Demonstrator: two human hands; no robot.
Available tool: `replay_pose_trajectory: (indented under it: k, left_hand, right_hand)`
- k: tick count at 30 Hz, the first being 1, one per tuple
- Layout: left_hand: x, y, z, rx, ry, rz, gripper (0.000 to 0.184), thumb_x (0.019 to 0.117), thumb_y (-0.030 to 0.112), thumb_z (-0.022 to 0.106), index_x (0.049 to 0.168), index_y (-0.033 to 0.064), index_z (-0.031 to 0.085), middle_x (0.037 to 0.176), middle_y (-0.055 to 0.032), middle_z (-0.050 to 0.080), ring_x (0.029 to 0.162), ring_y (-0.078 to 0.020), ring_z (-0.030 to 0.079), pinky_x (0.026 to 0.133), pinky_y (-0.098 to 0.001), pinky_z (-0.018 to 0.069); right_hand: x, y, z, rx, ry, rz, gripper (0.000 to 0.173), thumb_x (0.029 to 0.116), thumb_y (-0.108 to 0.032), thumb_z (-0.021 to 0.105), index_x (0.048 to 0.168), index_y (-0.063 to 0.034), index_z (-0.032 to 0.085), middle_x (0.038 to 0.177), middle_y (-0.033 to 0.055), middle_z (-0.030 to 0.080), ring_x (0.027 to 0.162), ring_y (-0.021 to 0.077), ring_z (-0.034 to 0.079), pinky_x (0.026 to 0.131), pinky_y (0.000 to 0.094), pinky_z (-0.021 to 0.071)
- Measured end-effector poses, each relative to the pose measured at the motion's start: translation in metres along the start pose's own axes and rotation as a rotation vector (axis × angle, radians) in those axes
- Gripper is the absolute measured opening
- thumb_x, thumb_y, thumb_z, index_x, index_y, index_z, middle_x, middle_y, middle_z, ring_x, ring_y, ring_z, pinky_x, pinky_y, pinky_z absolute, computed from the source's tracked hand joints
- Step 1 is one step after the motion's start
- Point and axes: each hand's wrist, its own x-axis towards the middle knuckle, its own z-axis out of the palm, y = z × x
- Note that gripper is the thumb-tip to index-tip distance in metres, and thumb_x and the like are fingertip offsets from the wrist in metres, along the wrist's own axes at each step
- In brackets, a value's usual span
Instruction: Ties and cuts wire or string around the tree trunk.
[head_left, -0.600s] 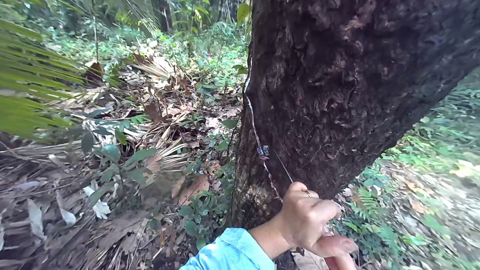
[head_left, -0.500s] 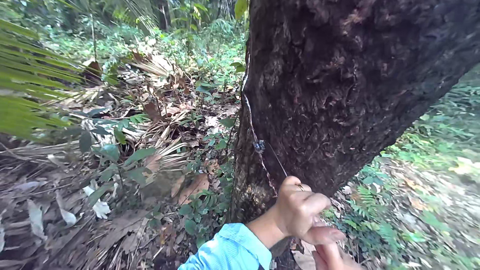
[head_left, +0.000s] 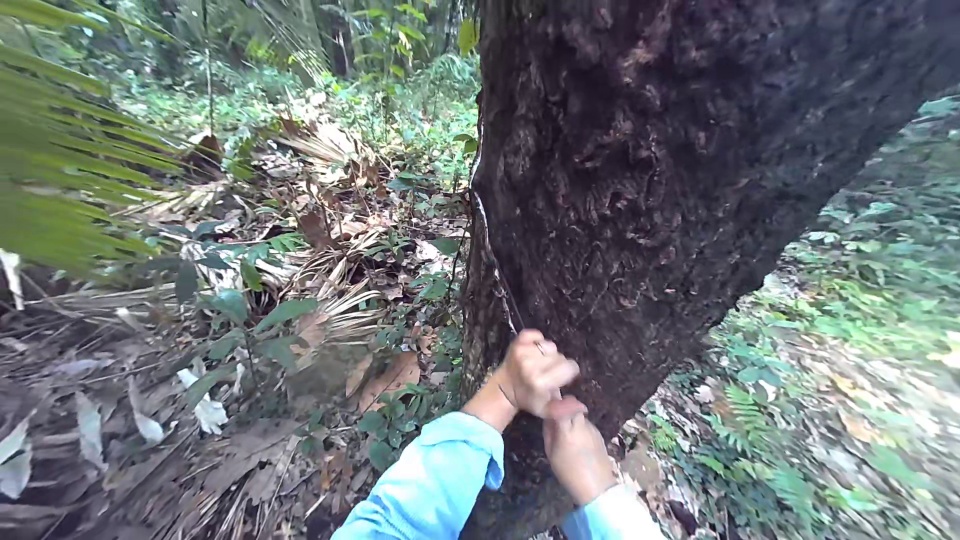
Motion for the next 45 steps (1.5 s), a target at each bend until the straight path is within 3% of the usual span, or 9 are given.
replay_pose_trajectory:
  k: [2, 5, 10, 15, 25, 30, 33, 36, 45]
  left_hand:
    - [0.024, -0.025, -0.018, 0.016, 0.062, -0.066, 0.070, 0.1048, 0.058, 0.028, 0.072, 0.0082, 0.065, 0.059, -0.0057, 0.061, 0.061, -0.0168, 0.059, 0.083, -0.0330, 0.0479]
    - [0.047, -0.041, -0.041, 0.028, 0.099, -0.034, 0.071, 0.1072, 0.057, 0.026, 0.072, 0.0087, 0.064, 0.056, -0.0023, 0.057, 0.057, -0.0129, 0.053, 0.083, -0.0308, 0.0444]
    - [0.028, 0.005, -0.036, 0.005, -0.032, 0.030, 0.070, 0.1067, 0.059, 0.023, 0.073, 0.0103, 0.061, 0.053, -0.0027, 0.052, 0.057, -0.0171, 0.052, 0.086, -0.0312, 0.0445]
    - [0.022, 0.006, -0.013, -0.076, -0.048, 0.032, 0.074, 0.1056, 0.059, 0.021, 0.068, 0.0087, 0.062, 0.049, -0.0032, 0.051, 0.050, -0.0177, 0.047, 0.075, -0.0330, 0.0431]
    - [-0.010, 0.002, 0.002, -0.021, -0.064, 0.084, 0.074, 0.1021, 0.067, 0.024, 0.068, 0.0110, 0.059, 0.048, -0.0022, 0.047, 0.049, -0.0181, 0.046, 0.072, -0.0323, 0.0426]
    - [0.001, -0.017, 0.001, -0.012, -0.013, 0.101, 0.072, 0.1039, 0.064, 0.025, 0.069, 0.0101, 0.059, 0.048, -0.0017, 0.045, 0.050, -0.0167, 0.044, 0.075, -0.0304, 0.0415]
    - [-0.015, -0.008, 0.005, -0.029, -0.044, 0.093, 0.071, 0.1025, 0.066, 0.028, 0.071, 0.0111, 0.060, 0.050, -0.0019, 0.049, 0.051, -0.0171, 0.047, 0.073, -0.0310, 0.0431]
    - [-0.029, 0.007, 0.009, -0.049, -0.071, 0.084, 0.067, 0.1002, 0.067, 0.035, 0.070, 0.0123, 0.060, 0.051, -0.0012, 0.051, 0.051, -0.0165, 0.049, 0.072, -0.0311, 0.0440]
    - [-0.014, 0.029, 0.005, -0.079, -0.041, -0.029, 0.069, 0.1009, 0.067, 0.030, 0.069, 0.0125, 0.057, 0.048, 0.0000, 0.046, 0.049, -0.0151, 0.044, 0.075, -0.0298, 0.0411]
  right_hand:
    - [0.042, -0.024, -0.008, 0.033, 0.016, -0.010, 0.021, 0.0909, 0.000, 0.063, 0.109, 0.0048, 0.072, 0.094, 0.0291, 0.069, 0.062, 0.0413, 0.070, 0.052, 0.0516, 0.0588]
    - [0.069, -0.044, -0.019, 0.106, 0.064, -0.079, 0.026, 0.0905, -0.003, 0.062, 0.113, 0.0018, 0.073, 0.088, 0.0234, 0.068, 0.058, 0.0354, 0.069, 0.049, 0.0455, 0.0579]
    - [0.008, -0.026, -0.017, 0.194, 0.094, -0.082, 0.025, 0.0945, -0.015, 0.053, 0.100, 0.0043, 0.068, 0.087, 0.0189, 0.069, 0.060, 0.0280, 0.070, 0.050, 0.0395, 0.0580]
    - [-0.001, -0.021, -0.028, 0.173, 0.019, 0.021, 0.029, 0.0935, -0.014, 0.054, 0.105, 0.0089, 0.067, 0.090, 0.0223, 0.071, 0.071, 0.0343, 0.073, 0.059, 0.0458, 0.0603]
    - [-0.018, -0.001, 0.017, 0.099, 0.039, 0.013, 0.029, 0.0904, -0.009, 0.054, 0.106, 0.0127, 0.065, 0.091, 0.0263, 0.073, 0.070, 0.0389, 0.074, 0.058, 0.0483, 0.0608]
    - [0.005, -0.009, 0.024, 0.096, 0.082, 0.040, 0.028, 0.0921, -0.008, 0.055, 0.108, 0.0134, 0.065, 0.095, 0.0274, 0.073, 0.068, 0.0402, 0.074, 0.056, 0.0487, 0.0603]
    - [-0.007, -0.007, 0.024, 0.095, -0.044, 0.133, 0.024, 0.0899, -0.004, 0.058, 0.103, 0.0134, 0.068, 0.091, 0.0295, 0.072, 0.075, 0.0449, 0.074, 0.063, 0.0549, 0.0604]
    - [-0.024, -0.006, 0.015, 0.137, -0.204, 0.269, 0.025, 0.0905, 0.001, 0.057, 0.108, 0.0131, 0.069, 0.100, 0.0313, 0.071, 0.089, 0.0468, 0.073, 0.075, 0.0604, 0.0590]
    - [-0.031, -0.016, -0.028, 0.112, -0.174, 0.161, 0.021, 0.0909, -0.001, 0.059, 0.104, 0.0140, 0.066, 0.088, 0.0306, 0.070, 0.071, 0.0462, 0.073, 0.060, 0.0565, 0.0596]
